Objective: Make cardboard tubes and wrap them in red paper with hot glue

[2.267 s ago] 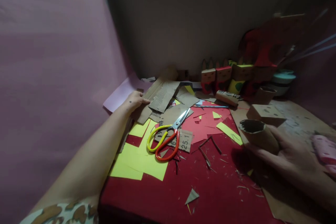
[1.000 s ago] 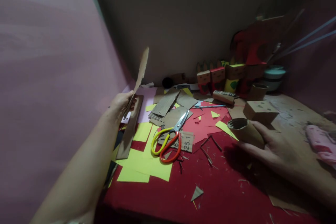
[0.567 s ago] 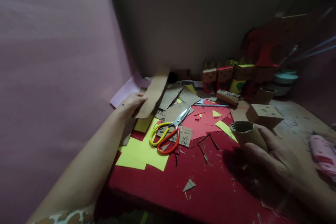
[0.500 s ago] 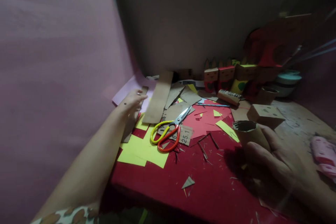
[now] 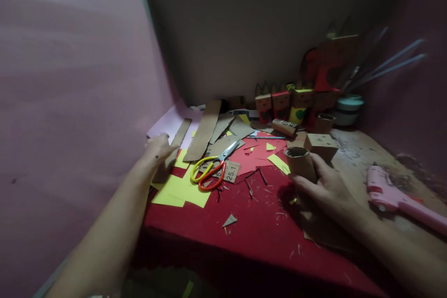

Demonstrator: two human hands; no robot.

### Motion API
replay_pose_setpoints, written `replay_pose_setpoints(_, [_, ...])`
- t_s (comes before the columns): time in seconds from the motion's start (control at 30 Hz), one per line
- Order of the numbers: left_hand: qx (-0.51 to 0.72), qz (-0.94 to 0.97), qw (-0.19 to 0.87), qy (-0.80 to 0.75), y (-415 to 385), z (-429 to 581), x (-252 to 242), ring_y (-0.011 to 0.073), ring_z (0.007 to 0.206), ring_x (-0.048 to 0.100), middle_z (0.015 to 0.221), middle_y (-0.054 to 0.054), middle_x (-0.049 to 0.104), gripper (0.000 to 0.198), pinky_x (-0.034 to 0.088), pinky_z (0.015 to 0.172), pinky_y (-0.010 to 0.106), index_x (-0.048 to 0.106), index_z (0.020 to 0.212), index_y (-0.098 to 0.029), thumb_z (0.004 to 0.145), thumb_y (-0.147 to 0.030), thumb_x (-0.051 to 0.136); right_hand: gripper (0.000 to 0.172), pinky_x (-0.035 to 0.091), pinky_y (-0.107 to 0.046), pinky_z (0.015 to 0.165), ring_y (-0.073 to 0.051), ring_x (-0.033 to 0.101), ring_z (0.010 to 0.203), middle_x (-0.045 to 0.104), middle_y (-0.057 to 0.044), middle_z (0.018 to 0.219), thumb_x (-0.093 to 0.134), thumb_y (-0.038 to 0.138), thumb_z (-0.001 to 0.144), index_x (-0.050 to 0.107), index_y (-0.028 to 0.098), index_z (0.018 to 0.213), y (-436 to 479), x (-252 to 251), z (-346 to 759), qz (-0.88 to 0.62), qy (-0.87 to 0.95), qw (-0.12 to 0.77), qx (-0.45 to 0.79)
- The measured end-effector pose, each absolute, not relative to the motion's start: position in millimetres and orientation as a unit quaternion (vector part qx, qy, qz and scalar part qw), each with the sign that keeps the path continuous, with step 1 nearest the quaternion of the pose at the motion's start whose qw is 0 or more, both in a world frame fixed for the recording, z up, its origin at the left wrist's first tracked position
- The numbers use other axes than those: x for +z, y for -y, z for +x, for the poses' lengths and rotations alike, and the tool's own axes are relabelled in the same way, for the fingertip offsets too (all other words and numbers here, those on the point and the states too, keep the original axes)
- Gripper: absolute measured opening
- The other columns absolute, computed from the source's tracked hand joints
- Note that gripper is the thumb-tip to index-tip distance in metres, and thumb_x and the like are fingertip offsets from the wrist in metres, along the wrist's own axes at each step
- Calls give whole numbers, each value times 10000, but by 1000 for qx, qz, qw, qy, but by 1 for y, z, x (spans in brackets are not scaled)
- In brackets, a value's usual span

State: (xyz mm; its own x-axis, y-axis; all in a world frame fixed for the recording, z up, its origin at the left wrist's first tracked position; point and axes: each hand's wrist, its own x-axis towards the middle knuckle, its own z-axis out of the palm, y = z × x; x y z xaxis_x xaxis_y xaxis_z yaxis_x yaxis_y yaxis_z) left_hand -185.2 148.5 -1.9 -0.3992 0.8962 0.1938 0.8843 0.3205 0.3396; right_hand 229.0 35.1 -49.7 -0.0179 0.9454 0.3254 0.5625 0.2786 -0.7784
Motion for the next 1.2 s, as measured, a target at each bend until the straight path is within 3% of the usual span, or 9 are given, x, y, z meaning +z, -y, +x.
replay_pose_setpoints(0.07, [132,549,-5,-825,-150,-186,-12,473,1128,574,1143,295,658,516,436,906,562,600,1066,-105,612,-315,725,311,493,-332,608,-214,606,706,672,-58,857,589,406,788,544,192,1009,-36,-50,229,-547,674,436,237])
replay_pose_setpoints(0.23, [72,553,-34,-830,-154,-187,-25,454,1069,618,1130,317,655,544,477,829,483,580,1135,-71,615,-206,669,343,483,-323,607,-217,616,706,667,-66,839,600,421,775,555,164,998,-36,-48,228,-545,671,444,237])
replay_pose_setpoints(0.37, [92,551,-50,-828,-155,-188,-24,393,1048,643,1171,296,647,530,495,762,412,566,1198,-60,685,-187,591,361,484,-323,622,-220,623,730,669,-74,870,604,427,781,557,157,1017,-36,-48,229,-545,670,443,241])
replay_pose_setpoints(0.53, [120,566,-45,-815,-150,-187,-18,341,1005,660,1040,191,726,264,483,749,367,703,938,-150,750,-213,529,364,491,-332,631,-222,628,734,678,-79,881,606,416,787,569,155,1038,-36,-50,230,-539,679,433,247])
replay_pose_setpoints(0.83, [216,543,-57,-810,-157,-190,-23,272,893,683,979,113,750,308,484,721,317,716,986,-177,765,-268,522,331,491,-318,597,-227,648,728,693,-79,862,609,406,795,562,170,1023,-35,-49,229,-545,675,422,265])
replay_pose_setpoints(1.03, [254,521,-82,-811,-193,-195,-19,326,934,657,1015,162,722,352,478,734,378,699,1045,-155,826,-324,481,358,488,-307,575,-216,644,698,694,-67,844,601,418,799,557,170,1054,-37,-51,229,-546,670,418,278])
replay_pose_setpoints(1.2, [275,530,-102,-795,-210,-180,-12,346,1024,613,1201,249,622,473,495,771,417,553,1266,-46,864,-261,433,342,463,-299,546,-199,608,640,679,-54,792,587,423,785,570,163,1006,-35,-44,226,-561,679,405,246])
